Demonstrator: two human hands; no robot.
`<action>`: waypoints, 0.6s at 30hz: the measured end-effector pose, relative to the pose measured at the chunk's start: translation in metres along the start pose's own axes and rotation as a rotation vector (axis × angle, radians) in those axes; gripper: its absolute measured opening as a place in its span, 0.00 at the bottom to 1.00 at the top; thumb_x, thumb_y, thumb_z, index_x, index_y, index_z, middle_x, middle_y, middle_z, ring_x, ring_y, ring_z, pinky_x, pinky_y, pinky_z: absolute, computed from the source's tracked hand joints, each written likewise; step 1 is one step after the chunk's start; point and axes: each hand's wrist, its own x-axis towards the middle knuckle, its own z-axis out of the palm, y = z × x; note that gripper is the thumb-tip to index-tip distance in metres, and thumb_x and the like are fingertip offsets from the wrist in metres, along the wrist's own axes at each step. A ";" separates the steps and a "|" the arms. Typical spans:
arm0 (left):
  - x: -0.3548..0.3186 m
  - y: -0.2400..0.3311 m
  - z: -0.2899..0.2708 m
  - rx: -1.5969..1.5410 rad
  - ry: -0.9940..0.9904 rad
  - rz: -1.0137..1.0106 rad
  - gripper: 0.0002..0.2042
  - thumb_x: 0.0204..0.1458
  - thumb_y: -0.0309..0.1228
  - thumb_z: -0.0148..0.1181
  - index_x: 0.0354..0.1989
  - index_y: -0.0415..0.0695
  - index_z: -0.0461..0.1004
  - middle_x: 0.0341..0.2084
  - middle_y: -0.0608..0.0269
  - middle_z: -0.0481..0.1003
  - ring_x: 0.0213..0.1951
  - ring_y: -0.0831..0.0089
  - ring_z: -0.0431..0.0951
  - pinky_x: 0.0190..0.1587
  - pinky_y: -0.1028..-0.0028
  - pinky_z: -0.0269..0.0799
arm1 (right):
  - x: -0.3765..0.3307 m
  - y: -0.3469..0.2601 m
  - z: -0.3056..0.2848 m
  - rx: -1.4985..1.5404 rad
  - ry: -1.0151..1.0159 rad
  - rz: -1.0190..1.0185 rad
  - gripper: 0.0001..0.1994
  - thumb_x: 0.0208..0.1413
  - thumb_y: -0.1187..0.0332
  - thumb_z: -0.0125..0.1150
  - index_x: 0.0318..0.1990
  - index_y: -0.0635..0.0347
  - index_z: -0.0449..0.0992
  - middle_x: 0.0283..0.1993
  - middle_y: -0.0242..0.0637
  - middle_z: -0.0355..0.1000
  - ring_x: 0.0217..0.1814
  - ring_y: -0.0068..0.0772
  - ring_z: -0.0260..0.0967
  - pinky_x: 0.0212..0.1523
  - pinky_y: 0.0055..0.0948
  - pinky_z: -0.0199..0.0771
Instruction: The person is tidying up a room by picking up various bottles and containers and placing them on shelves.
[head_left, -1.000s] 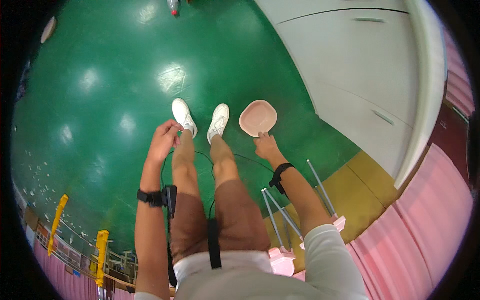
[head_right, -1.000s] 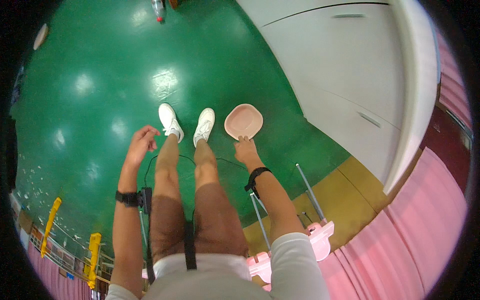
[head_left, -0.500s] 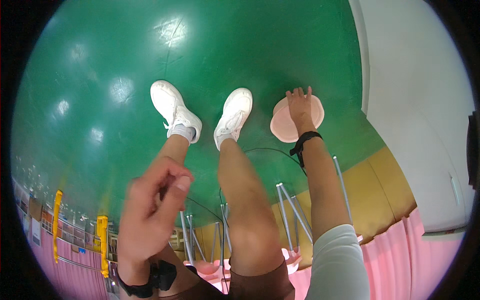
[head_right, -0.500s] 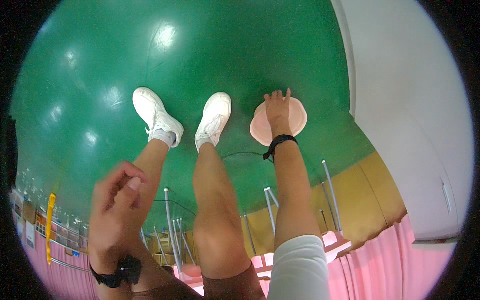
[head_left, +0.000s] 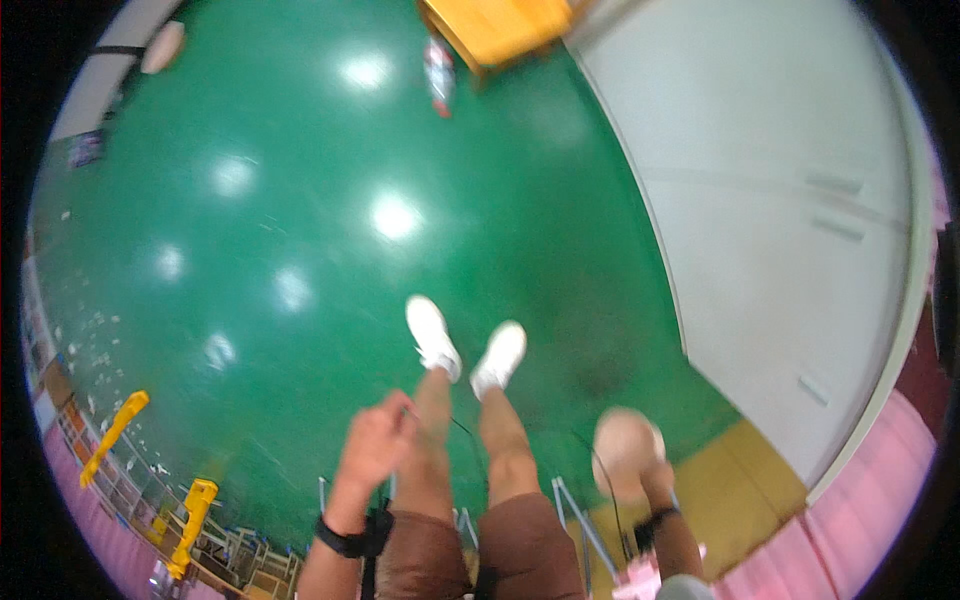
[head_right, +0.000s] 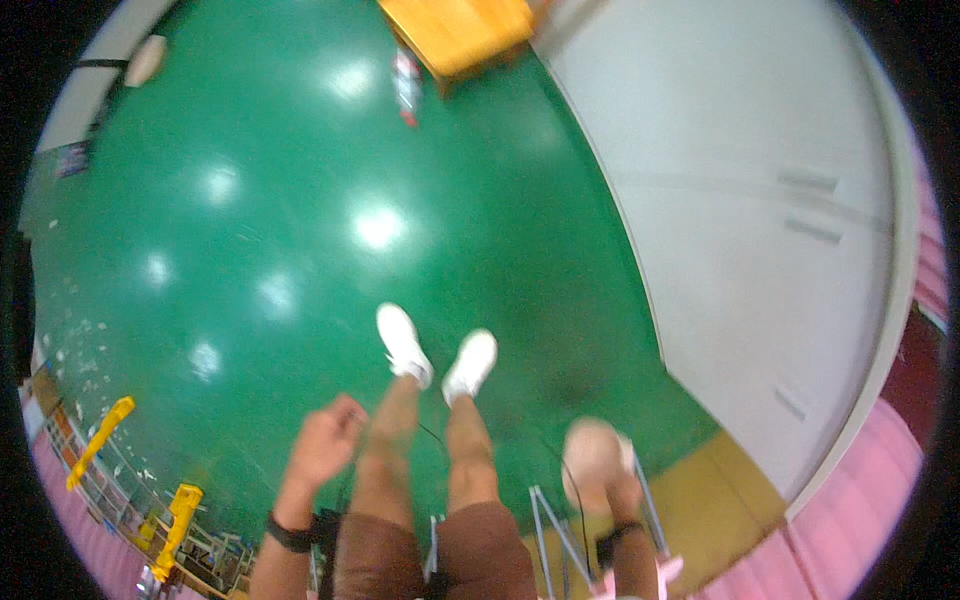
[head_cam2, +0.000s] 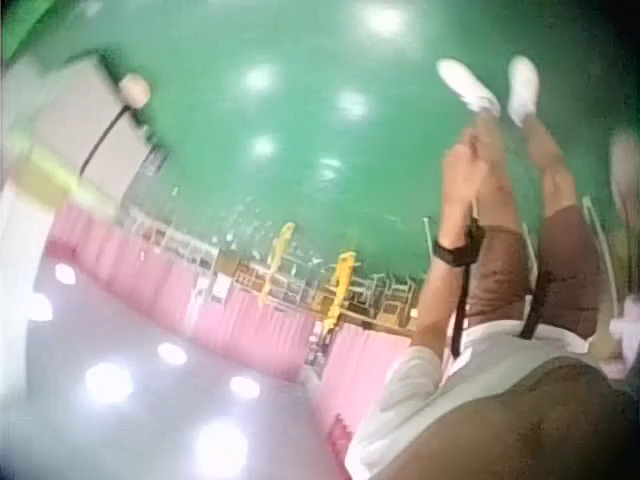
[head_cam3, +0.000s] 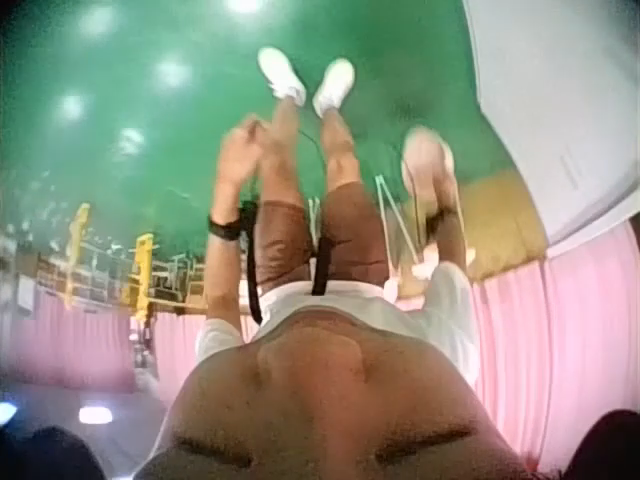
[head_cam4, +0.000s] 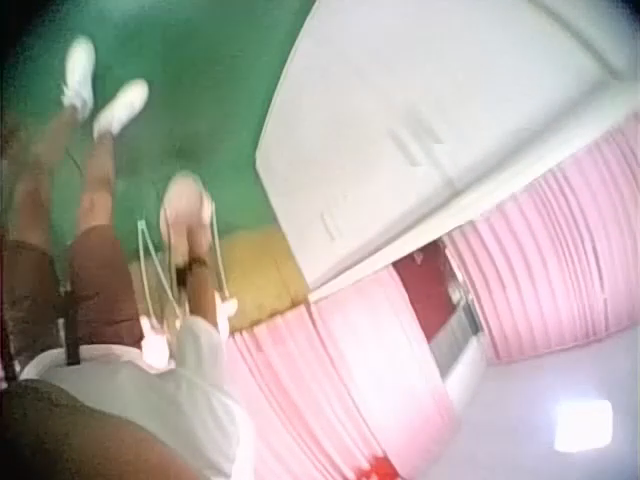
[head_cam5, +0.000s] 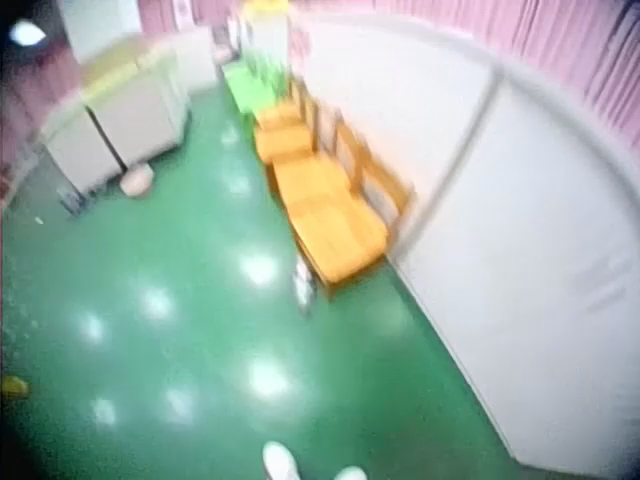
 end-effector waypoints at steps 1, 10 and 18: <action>-0.038 0.025 -0.023 0.146 0.034 -0.062 0.08 0.51 0.33 0.49 0.33 0.43 0.70 0.23 0.50 0.73 0.27 0.53 0.74 0.30 0.62 0.69 | -0.008 -0.055 -0.024 0.215 -0.191 0.063 0.09 0.48 0.65 0.51 0.28 0.58 0.76 0.33 0.42 0.73 0.39 0.38 0.70 0.37 0.39 0.68; -0.204 -0.027 -0.116 0.286 0.073 -0.279 0.16 0.49 0.43 0.47 0.39 0.48 0.73 0.36 0.49 0.75 0.41 0.52 0.74 0.44 0.58 0.69 | -0.092 -0.109 -0.229 0.402 0.143 -0.275 0.06 0.46 0.69 0.50 0.20 0.53 0.69 0.20 0.38 0.66 0.23 0.36 0.62 0.20 0.36 0.60; -0.206 -0.038 -0.207 0.097 0.160 -0.319 0.15 0.44 0.39 0.48 0.36 0.47 0.77 0.32 0.55 0.77 0.39 0.56 0.75 0.44 0.61 0.69 | 0.024 -0.107 -0.509 0.679 0.661 -0.022 0.10 0.40 0.64 0.55 0.17 0.56 0.64 0.16 0.42 0.60 0.20 0.41 0.59 0.21 0.43 0.58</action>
